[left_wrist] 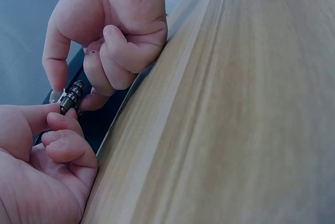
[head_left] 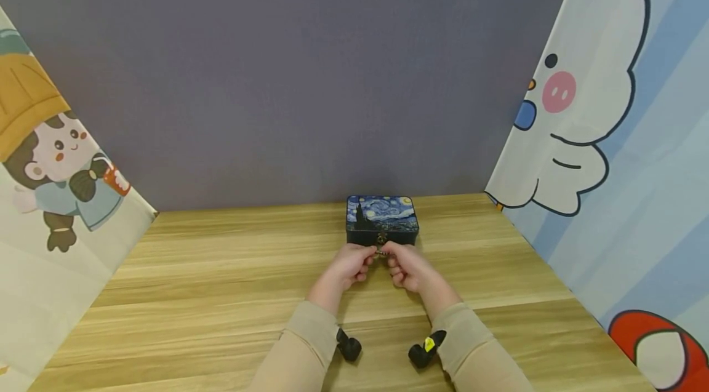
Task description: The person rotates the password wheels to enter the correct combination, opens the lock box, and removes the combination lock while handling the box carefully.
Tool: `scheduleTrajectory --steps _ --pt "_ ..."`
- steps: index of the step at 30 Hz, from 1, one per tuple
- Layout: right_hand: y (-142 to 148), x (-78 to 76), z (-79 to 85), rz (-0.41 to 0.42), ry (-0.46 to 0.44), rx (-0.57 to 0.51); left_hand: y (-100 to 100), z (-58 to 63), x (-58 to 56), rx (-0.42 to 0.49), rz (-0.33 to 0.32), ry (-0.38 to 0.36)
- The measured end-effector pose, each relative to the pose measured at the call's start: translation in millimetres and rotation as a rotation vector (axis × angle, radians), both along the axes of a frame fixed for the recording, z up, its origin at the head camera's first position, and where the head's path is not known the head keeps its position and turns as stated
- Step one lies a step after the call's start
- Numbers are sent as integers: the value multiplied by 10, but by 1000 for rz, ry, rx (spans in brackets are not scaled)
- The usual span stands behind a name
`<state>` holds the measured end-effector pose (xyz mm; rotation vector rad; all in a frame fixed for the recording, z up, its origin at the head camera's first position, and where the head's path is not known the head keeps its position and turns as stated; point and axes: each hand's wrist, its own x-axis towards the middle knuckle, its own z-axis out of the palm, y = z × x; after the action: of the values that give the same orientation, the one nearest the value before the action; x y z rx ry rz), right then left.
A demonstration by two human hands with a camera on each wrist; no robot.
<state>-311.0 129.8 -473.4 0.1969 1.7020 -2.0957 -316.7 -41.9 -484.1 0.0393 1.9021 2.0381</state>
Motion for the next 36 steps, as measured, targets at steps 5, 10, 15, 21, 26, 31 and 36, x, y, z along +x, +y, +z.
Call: scheduleTrajectory --steps 5,10,15,21,26,31,36 --pt "-14 7 -4 -1 6 4 -2 -9 -8 3 -5 6" --pt "-22 14 -7 -7 15 20 0 -12 -9 4 -6 7" --pt "-32 20 -5 -10 19 34 3 -6 -4 4 -3 3" --pt "-42 28 -4 3 36 35 11 20 29 5 7 11" --pt "-42 29 -2 12 39 42 8 29 37 6 6 11" --pt "-39 32 4 15 46 56 4 15 29 9 3 12" --pt "-40 22 3 9 50 63 5 8 18 13 2 13"
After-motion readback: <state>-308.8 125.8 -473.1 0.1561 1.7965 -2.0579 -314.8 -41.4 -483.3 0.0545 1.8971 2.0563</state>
